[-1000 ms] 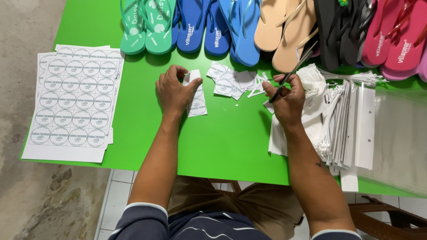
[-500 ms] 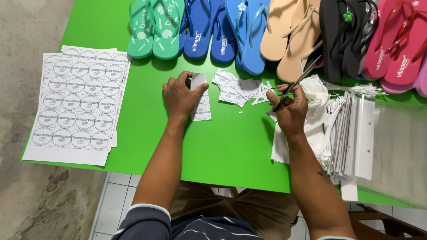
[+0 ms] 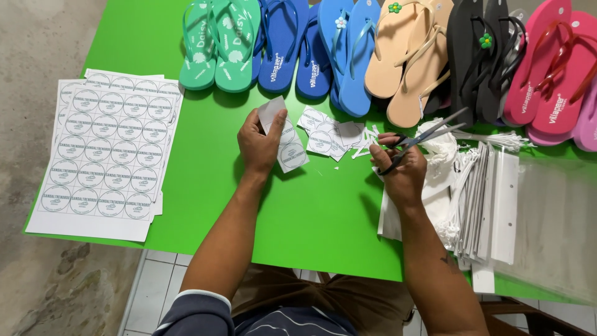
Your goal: Cutting out circular labels from a printed sheet of paper using scissors on a work table.
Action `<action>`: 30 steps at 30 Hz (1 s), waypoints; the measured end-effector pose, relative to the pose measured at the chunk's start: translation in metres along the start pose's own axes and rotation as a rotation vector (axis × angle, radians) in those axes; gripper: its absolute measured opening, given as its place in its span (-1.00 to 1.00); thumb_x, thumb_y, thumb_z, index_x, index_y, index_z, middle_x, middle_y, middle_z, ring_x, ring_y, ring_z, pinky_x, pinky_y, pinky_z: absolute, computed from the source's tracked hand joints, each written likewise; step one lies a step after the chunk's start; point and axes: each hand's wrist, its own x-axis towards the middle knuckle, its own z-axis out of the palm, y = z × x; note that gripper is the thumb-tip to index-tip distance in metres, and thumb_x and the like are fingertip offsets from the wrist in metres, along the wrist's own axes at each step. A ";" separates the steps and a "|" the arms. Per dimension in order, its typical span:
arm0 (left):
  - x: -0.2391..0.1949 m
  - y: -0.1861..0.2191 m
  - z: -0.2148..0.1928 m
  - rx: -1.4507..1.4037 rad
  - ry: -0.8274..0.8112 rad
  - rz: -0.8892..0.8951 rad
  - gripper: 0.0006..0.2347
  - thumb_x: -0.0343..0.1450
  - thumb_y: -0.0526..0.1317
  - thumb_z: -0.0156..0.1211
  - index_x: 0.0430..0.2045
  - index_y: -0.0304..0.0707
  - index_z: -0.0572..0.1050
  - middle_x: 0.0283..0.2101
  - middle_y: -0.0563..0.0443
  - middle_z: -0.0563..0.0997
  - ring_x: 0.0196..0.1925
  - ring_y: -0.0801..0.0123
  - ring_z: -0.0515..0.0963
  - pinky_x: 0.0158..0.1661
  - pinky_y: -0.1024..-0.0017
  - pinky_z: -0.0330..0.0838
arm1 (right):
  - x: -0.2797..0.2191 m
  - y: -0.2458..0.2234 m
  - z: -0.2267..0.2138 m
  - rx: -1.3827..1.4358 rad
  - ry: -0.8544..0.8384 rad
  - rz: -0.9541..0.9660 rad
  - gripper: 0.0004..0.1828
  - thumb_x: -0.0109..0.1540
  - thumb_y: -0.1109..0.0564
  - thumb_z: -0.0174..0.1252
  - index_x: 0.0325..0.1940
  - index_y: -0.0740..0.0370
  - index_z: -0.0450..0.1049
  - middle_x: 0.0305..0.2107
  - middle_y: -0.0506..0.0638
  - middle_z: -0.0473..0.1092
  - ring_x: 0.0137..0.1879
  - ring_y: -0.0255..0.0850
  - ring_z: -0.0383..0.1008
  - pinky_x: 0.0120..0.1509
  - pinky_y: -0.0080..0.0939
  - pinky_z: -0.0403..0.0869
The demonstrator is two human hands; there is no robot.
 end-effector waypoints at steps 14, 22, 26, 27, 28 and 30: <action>-0.049 0.021 0.038 -0.431 -0.149 -0.105 -0.76 0.43 -0.13 0.37 -0.52 -0.26 0.46 -0.71 -0.12 0.52 -0.73 0.45 0.53 -0.80 0.53 0.39 | -0.017 0.006 0.017 0.120 -0.266 0.109 -0.76 0.15 0.25 0.45 -0.17 0.43 0.60 -0.27 0.26 0.54 -0.22 -0.22 0.56 -0.07 -0.16 0.59; -0.058 0.043 0.035 -0.406 -0.201 -0.068 -0.78 0.43 -0.17 0.40 -0.52 -0.23 0.48 -0.63 0.02 0.51 -0.54 0.60 0.44 -0.47 0.55 0.41 | -0.005 0.001 0.000 0.236 -0.157 0.130 -0.83 0.26 0.26 0.29 -0.26 0.43 0.44 -0.19 0.38 0.50 -0.31 -0.14 0.58 -0.17 -0.20 0.61; -0.058 0.039 0.037 -0.450 -0.135 -0.094 -0.78 0.46 -0.15 0.34 -0.50 -0.22 0.45 -0.67 0.02 0.50 -0.63 0.60 0.45 -0.55 0.60 0.38 | -0.009 -0.002 0.004 0.341 -0.336 0.248 -0.57 0.12 0.37 0.39 -0.06 0.36 0.32 0.00 0.30 0.41 -0.16 -0.16 0.60 -0.06 -0.22 0.63; -0.057 0.037 0.038 -0.469 -0.110 -0.103 -0.78 0.47 -0.15 0.32 -0.50 -0.22 0.44 -0.72 -0.01 0.49 -0.71 0.57 0.48 -0.63 0.63 0.39 | -0.010 -0.002 0.007 0.374 -0.394 0.349 -0.35 0.01 0.44 0.47 0.02 0.26 0.24 0.06 0.19 0.38 -0.17 -0.27 0.59 -0.06 -0.32 0.63; -0.056 0.032 0.040 -0.467 -0.112 -0.103 -0.78 0.47 -0.15 0.32 -0.50 -0.22 0.44 -0.72 -0.01 0.49 -0.71 0.57 0.48 -0.63 0.63 0.39 | -0.011 -0.001 0.009 0.375 -0.392 0.350 -0.35 0.01 0.44 0.47 0.02 0.26 0.24 0.06 0.19 0.38 -0.17 -0.27 0.59 -0.06 -0.32 0.63; -0.054 0.021 0.042 -0.495 -0.113 -0.124 -0.78 0.46 -0.16 0.32 -0.48 -0.24 0.43 -0.71 -0.09 0.53 -0.75 0.50 0.52 -0.74 0.63 0.36 | -0.015 0.001 0.015 0.394 -0.322 0.346 -0.32 0.00 0.47 0.46 0.01 0.27 0.18 -0.12 0.20 0.39 -0.36 -0.31 0.53 -0.21 -0.33 0.62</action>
